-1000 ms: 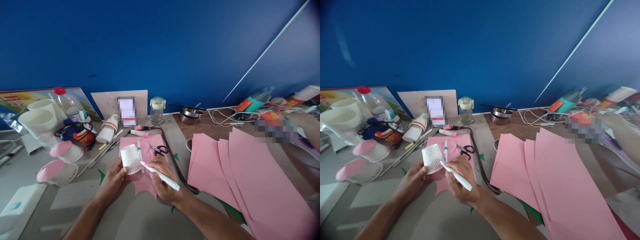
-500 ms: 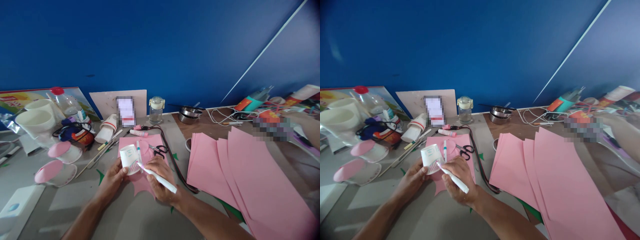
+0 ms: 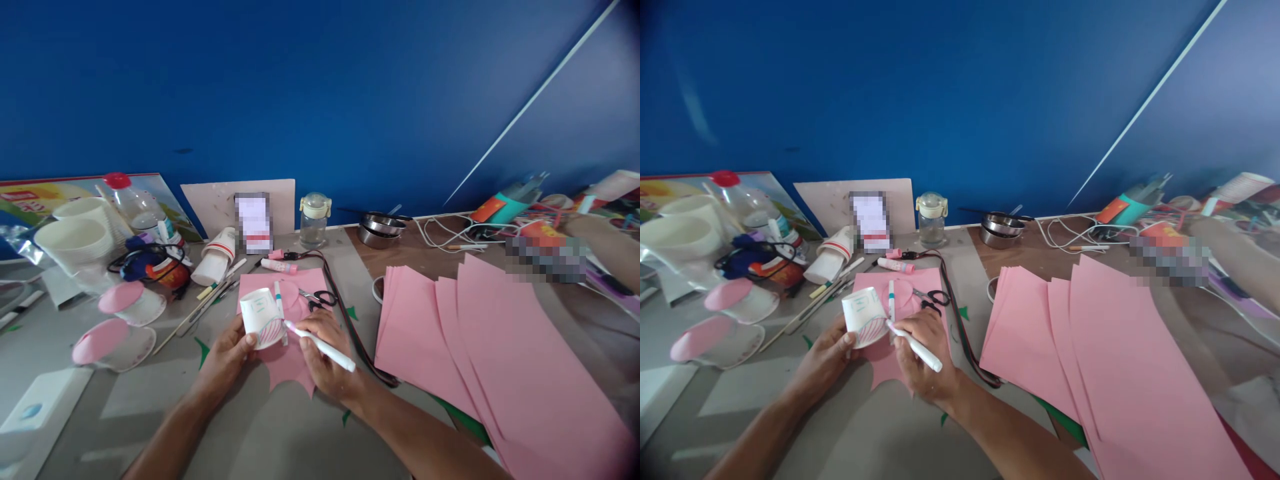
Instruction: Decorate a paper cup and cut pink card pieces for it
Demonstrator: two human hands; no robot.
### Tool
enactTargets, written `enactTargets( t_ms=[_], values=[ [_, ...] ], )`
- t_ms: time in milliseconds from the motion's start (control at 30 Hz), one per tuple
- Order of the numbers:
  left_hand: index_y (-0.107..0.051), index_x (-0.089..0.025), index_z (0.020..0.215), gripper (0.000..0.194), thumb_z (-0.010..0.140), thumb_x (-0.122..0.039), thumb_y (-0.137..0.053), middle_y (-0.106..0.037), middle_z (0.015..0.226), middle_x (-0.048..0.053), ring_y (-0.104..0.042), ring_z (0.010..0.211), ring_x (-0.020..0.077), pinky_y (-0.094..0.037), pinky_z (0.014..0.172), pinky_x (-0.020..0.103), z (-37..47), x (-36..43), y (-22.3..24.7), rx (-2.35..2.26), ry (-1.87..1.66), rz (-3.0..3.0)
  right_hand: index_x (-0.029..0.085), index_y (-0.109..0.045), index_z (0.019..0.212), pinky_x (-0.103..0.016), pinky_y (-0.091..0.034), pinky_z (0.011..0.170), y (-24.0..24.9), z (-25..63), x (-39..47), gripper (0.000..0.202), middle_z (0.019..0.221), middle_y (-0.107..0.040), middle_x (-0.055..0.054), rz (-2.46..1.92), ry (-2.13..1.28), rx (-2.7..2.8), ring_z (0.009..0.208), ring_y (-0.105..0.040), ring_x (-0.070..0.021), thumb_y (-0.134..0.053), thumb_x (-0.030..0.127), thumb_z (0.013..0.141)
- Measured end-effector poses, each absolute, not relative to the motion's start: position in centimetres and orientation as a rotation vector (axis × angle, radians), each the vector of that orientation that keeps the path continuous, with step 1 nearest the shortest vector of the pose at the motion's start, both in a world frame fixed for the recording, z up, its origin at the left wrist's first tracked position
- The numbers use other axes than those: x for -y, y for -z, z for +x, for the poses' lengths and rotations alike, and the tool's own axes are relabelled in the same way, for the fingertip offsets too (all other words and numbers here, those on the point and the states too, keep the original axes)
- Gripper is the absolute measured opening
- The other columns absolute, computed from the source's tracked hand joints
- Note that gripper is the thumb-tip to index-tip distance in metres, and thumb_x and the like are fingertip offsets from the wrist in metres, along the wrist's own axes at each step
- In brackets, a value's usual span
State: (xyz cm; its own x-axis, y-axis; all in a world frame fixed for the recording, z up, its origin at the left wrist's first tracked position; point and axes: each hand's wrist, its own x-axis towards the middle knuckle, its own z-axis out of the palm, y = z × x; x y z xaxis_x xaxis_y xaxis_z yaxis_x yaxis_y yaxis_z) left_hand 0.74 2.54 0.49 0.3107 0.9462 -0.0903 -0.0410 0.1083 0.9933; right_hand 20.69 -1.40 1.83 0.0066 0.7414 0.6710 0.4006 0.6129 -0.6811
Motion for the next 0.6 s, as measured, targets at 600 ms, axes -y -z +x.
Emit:
enactTargets(
  t_ms=[600],
  values=[
    [-0.061,-0.016,0.116,0.056,0.074,-0.054,-0.068,-0.064,0.087,0.005,-0.048,0.063,0.0153,-0.036,0.055,0.023,0.3,-2.6,0.7,-1.000,-0.908,1.186,0.021,-0.056,0.109,-0.040,-0.047,0.080,-2.7,20.1,2.0,0.022,0.091,-0.069,-0.007,-0.766,-0.388,1.730,0.080,-0.063,-0.0203,-0.047,0.022,0.089]
  ],
)
